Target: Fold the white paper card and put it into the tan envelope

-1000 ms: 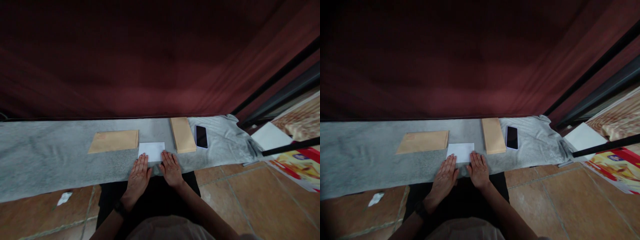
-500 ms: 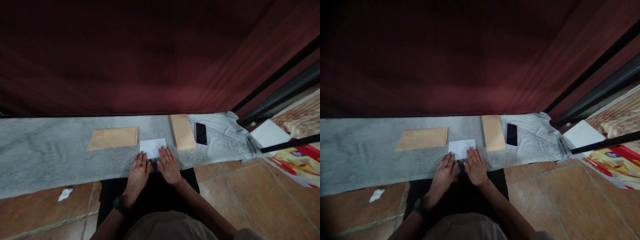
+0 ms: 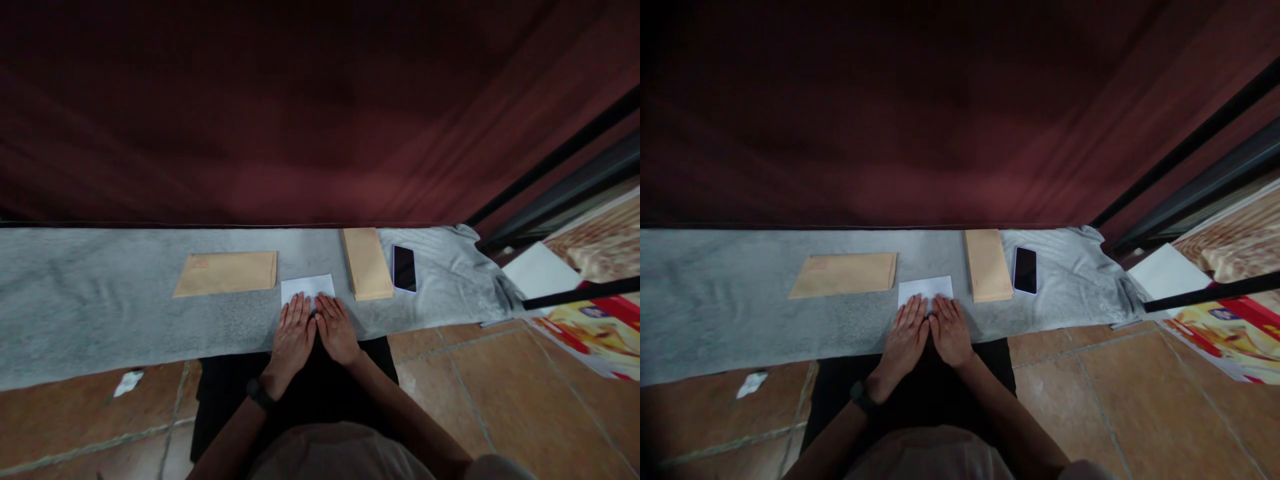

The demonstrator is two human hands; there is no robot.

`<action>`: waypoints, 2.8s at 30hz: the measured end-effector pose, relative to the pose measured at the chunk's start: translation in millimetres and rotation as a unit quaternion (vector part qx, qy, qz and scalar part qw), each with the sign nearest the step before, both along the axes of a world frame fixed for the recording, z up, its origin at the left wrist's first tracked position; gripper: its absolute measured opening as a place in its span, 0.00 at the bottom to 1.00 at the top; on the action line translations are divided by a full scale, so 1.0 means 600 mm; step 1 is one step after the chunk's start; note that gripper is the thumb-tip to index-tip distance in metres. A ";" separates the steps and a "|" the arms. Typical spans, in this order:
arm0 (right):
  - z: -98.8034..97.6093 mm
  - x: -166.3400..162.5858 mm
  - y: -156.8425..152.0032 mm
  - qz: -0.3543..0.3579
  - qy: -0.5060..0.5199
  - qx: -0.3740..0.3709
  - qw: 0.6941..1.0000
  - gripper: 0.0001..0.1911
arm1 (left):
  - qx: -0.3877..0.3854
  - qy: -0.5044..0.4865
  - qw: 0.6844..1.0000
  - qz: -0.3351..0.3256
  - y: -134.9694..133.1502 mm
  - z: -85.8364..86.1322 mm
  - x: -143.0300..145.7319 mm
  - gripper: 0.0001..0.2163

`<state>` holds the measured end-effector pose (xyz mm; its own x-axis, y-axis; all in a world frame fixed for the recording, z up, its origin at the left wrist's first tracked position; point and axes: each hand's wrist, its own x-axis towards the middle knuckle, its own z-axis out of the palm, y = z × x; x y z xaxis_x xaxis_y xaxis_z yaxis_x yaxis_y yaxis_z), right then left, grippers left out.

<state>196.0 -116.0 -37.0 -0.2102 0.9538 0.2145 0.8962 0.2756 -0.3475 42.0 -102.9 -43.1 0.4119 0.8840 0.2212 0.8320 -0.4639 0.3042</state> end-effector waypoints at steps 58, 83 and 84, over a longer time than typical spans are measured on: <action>-0.008 -0.009 0.081 -0.012 -0.005 0.016 1.000 0.26 | 0.026 0.027 0.994 0.101 0.059 -0.008 -0.002 0.28; 0.070 0.006 0.183 0.001 -0.043 -0.062 0.997 0.14 | 0.076 -0.075 0.990 0.090 0.048 0.001 -0.021 0.30; 0.080 0.009 0.187 0.002 -0.036 -0.059 0.998 0.14 | 0.083 -0.089 0.988 0.090 0.047 0.004 -0.022 0.31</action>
<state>201.1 -3.9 11.3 -0.2247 0.9708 0.0843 0.9192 0.2399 -0.3122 28.6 -74.7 -40.6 0.1924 0.8847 0.4246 0.8461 -0.3688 0.3849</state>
